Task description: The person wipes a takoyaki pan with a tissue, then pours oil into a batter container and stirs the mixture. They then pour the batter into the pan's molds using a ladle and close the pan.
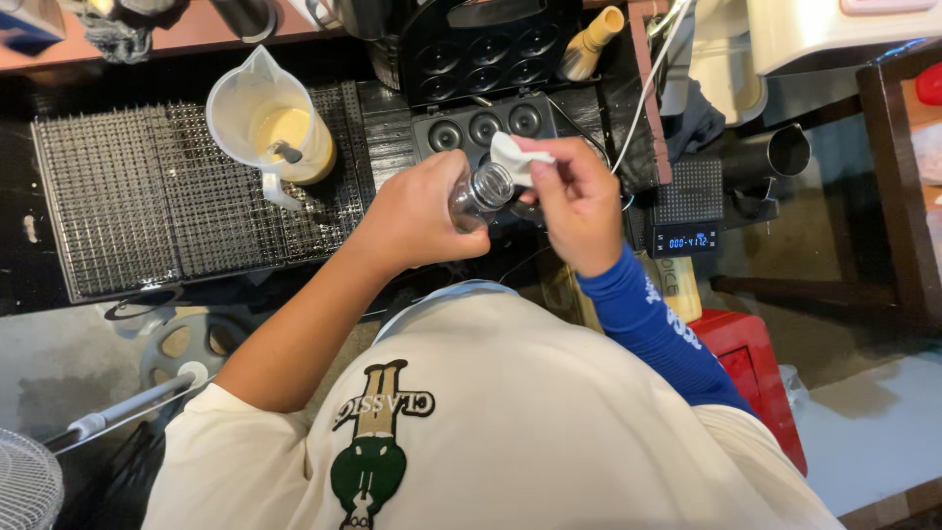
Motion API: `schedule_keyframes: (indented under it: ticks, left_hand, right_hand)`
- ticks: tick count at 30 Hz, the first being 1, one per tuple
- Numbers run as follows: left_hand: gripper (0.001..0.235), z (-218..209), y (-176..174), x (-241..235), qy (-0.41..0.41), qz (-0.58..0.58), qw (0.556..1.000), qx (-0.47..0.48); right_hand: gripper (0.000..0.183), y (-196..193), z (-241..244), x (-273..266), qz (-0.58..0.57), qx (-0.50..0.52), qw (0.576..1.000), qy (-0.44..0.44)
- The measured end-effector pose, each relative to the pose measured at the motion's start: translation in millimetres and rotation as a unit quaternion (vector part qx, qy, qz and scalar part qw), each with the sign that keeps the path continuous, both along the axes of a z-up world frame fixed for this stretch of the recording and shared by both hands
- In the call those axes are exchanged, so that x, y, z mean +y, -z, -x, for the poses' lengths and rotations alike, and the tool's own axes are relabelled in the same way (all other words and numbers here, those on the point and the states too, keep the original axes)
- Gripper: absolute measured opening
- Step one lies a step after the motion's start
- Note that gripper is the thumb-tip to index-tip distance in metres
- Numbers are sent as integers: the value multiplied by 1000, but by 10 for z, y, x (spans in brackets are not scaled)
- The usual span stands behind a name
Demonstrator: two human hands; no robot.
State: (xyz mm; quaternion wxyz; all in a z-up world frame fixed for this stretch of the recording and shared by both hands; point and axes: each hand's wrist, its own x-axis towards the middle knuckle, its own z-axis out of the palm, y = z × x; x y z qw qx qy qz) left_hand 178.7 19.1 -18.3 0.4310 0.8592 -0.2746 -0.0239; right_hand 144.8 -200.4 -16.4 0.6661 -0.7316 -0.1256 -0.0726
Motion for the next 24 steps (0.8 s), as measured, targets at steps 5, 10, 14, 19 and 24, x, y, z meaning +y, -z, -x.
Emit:
schedule_keyframes:
  ticks: [5,10,14,19,24]
  left_hand:
    - [46,-62,-4,-36,-14,-53,998,14]
    - [47,-100,-42,-74,-27,-81,996,15]
    - [48,-140,-84,-108,-26,-111,993,37]
    - [49,-175,-94,-151,-22,-129,990,45]
    - [55,-317,-101,-225,4,-155,987,41]
  right_hand:
    - [28,-38,105,123,127,-55,990,30]
    - [42,-95,81,121,260,-104,959,33]
    - [46,-75,39,80,251,-101,963,6]
    - [46,98,30,20,188,-43,981,-1]
    - [45,373,-18,-109,154,44,987,12]
